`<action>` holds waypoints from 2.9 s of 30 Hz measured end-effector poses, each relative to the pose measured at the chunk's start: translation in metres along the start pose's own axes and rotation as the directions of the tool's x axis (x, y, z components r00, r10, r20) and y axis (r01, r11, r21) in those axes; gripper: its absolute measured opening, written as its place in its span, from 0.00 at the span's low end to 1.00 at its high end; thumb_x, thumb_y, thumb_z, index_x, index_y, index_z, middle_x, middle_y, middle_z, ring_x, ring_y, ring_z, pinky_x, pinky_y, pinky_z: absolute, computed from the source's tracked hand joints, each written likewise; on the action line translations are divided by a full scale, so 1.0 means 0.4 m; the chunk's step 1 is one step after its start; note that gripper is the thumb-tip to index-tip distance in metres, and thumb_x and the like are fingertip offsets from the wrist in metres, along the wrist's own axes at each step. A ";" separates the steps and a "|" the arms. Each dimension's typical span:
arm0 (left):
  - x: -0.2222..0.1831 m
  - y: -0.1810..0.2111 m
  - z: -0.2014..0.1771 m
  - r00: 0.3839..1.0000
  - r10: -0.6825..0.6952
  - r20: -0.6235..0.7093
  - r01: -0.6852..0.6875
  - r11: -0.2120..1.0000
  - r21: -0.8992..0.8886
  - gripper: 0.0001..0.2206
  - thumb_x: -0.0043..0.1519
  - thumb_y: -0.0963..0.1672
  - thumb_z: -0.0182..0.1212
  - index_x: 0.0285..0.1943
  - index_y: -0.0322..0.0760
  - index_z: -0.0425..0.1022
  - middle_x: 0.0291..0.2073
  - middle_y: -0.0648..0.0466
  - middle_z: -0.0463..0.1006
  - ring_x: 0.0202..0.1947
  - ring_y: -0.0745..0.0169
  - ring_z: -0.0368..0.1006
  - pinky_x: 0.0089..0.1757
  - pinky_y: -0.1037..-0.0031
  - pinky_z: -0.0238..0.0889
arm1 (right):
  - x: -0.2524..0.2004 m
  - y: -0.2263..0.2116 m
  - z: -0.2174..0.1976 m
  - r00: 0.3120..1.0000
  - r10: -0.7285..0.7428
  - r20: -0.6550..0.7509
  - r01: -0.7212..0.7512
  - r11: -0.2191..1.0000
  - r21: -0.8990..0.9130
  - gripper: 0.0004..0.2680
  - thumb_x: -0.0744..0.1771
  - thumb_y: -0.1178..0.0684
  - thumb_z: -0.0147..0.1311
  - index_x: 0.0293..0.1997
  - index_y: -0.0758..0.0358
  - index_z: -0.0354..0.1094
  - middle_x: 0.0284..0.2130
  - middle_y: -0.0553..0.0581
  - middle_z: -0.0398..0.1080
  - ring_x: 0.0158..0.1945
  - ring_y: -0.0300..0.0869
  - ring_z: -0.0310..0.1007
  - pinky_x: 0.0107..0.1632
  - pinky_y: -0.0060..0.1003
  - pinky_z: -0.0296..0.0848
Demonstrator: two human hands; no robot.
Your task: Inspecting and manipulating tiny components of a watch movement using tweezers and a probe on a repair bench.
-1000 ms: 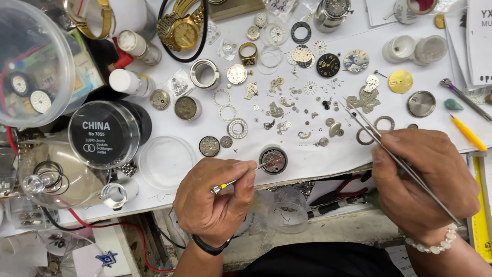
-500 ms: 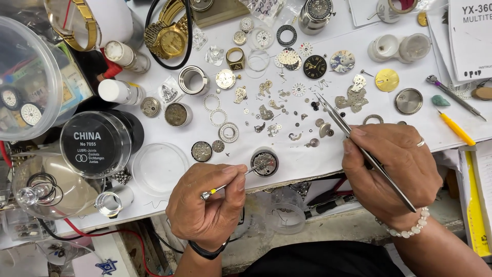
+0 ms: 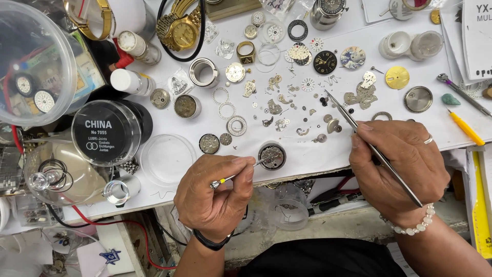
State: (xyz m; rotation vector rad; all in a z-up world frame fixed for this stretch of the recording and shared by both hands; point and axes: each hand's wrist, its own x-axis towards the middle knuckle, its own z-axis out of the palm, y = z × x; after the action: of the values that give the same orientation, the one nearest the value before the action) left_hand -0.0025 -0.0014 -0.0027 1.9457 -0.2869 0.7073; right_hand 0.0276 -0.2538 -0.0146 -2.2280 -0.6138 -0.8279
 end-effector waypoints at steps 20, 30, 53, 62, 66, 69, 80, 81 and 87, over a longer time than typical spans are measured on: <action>0.006 -0.006 -0.013 0.997 0.067 -0.046 -0.068 0.998 -0.019 0.07 0.67 0.40 0.67 0.49 0.34 0.75 0.38 0.51 0.84 0.35 0.58 0.85 0.35 0.71 0.77 | -0.067 -0.058 0.007 0.941 -0.302 0.152 0.202 0.863 0.463 0.04 0.67 0.68 0.55 0.44 0.72 0.68 0.41 0.74 0.71 0.44 0.65 0.81 0.48 0.50 0.87; 0.006 -0.005 -0.012 0.997 0.059 -0.052 -0.059 0.998 0.008 0.06 0.67 0.41 0.67 0.48 0.36 0.75 0.38 0.53 0.84 0.29 0.61 0.80 0.32 0.74 0.73 | -0.067 -0.065 0.010 0.940 -0.304 0.156 0.212 0.877 0.431 0.03 0.68 0.64 0.53 0.43 0.72 0.69 0.42 0.74 0.72 0.44 0.65 0.80 0.49 0.48 0.85; 0.009 -0.001 -0.014 0.997 0.058 -0.044 -0.058 0.998 -0.001 0.06 0.66 0.39 0.68 0.47 0.35 0.75 0.39 0.51 0.85 0.34 0.59 0.84 0.34 0.74 0.74 | -0.064 -0.076 0.010 0.944 -0.279 0.173 0.187 0.890 0.415 0.05 0.66 0.66 0.57 0.44 0.71 0.69 0.42 0.74 0.72 0.45 0.65 0.79 0.50 0.49 0.86; 0.007 -0.005 -0.011 0.997 0.064 -0.046 -0.064 0.998 0.005 0.06 0.66 0.40 0.68 0.48 0.35 0.75 0.38 0.52 0.84 0.33 0.59 0.84 0.34 0.73 0.75 | -0.078 -0.061 0.025 0.968 -0.240 0.074 0.183 0.876 0.445 0.04 0.67 0.66 0.56 0.43 0.70 0.67 0.39 0.71 0.72 0.42 0.61 0.81 0.46 0.44 0.86; 0.004 -0.006 -0.010 0.998 0.054 -0.044 -0.054 0.999 0.003 0.08 0.65 0.39 0.69 0.49 0.36 0.75 0.38 0.52 0.85 0.33 0.59 0.84 0.34 0.73 0.75 | -0.093 -0.061 0.028 0.995 -0.096 -0.010 0.090 0.893 0.441 0.04 0.67 0.63 0.56 0.43 0.70 0.64 0.36 0.71 0.71 0.38 0.58 0.80 0.42 0.44 0.87; 0.005 -0.006 -0.005 0.997 0.057 -0.057 -0.058 0.998 -0.016 0.07 0.66 0.39 0.68 0.48 0.36 0.75 0.38 0.51 0.85 0.33 0.59 0.84 0.34 0.73 0.75 | -0.089 -0.071 0.028 0.998 -0.068 -0.011 0.066 0.899 0.433 0.04 0.68 0.63 0.55 0.43 0.71 0.64 0.35 0.70 0.70 0.37 0.56 0.79 0.42 0.45 0.88; 0.012 0.000 -0.009 0.999 0.038 -0.032 -0.039 0.999 -0.029 0.06 0.66 0.40 0.66 0.48 0.35 0.74 0.37 0.49 0.85 0.33 0.58 0.84 0.35 0.74 0.76 | -0.075 -0.069 0.024 0.991 -0.127 0.039 0.098 0.900 0.426 0.04 0.66 0.67 0.57 0.42 0.71 0.66 0.36 0.70 0.71 0.38 0.57 0.79 0.45 0.45 0.88; 0.012 0.000 -0.009 0.999 0.039 -0.029 -0.040 0.999 -0.030 0.06 0.66 0.40 0.66 0.48 0.35 0.74 0.37 0.49 0.85 0.34 0.58 0.84 0.36 0.73 0.77 | -0.073 -0.071 0.023 0.990 -0.131 0.048 0.099 0.902 0.421 0.04 0.66 0.67 0.57 0.41 0.72 0.66 0.36 0.71 0.71 0.38 0.57 0.80 0.45 0.45 0.88; 0.011 0.001 -0.010 0.998 0.046 -0.052 -0.049 0.997 -0.055 0.06 0.66 0.39 0.65 0.48 0.34 0.73 0.36 0.49 0.84 0.35 0.56 0.85 0.37 0.72 0.79 | -0.062 -0.084 0.026 0.994 -0.102 0.036 0.079 0.910 0.406 0.04 0.65 0.67 0.58 0.39 0.72 0.66 0.33 0.71 0.71 0.36 0.56 0.78 0.42 0.45 0.88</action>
State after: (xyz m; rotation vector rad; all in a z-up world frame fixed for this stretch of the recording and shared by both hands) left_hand -0.0007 0.0022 0.0014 1.8700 -0.3197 0.7704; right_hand -0.0063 -0.2285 -0.0237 -1.8590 -0.8397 -0.6169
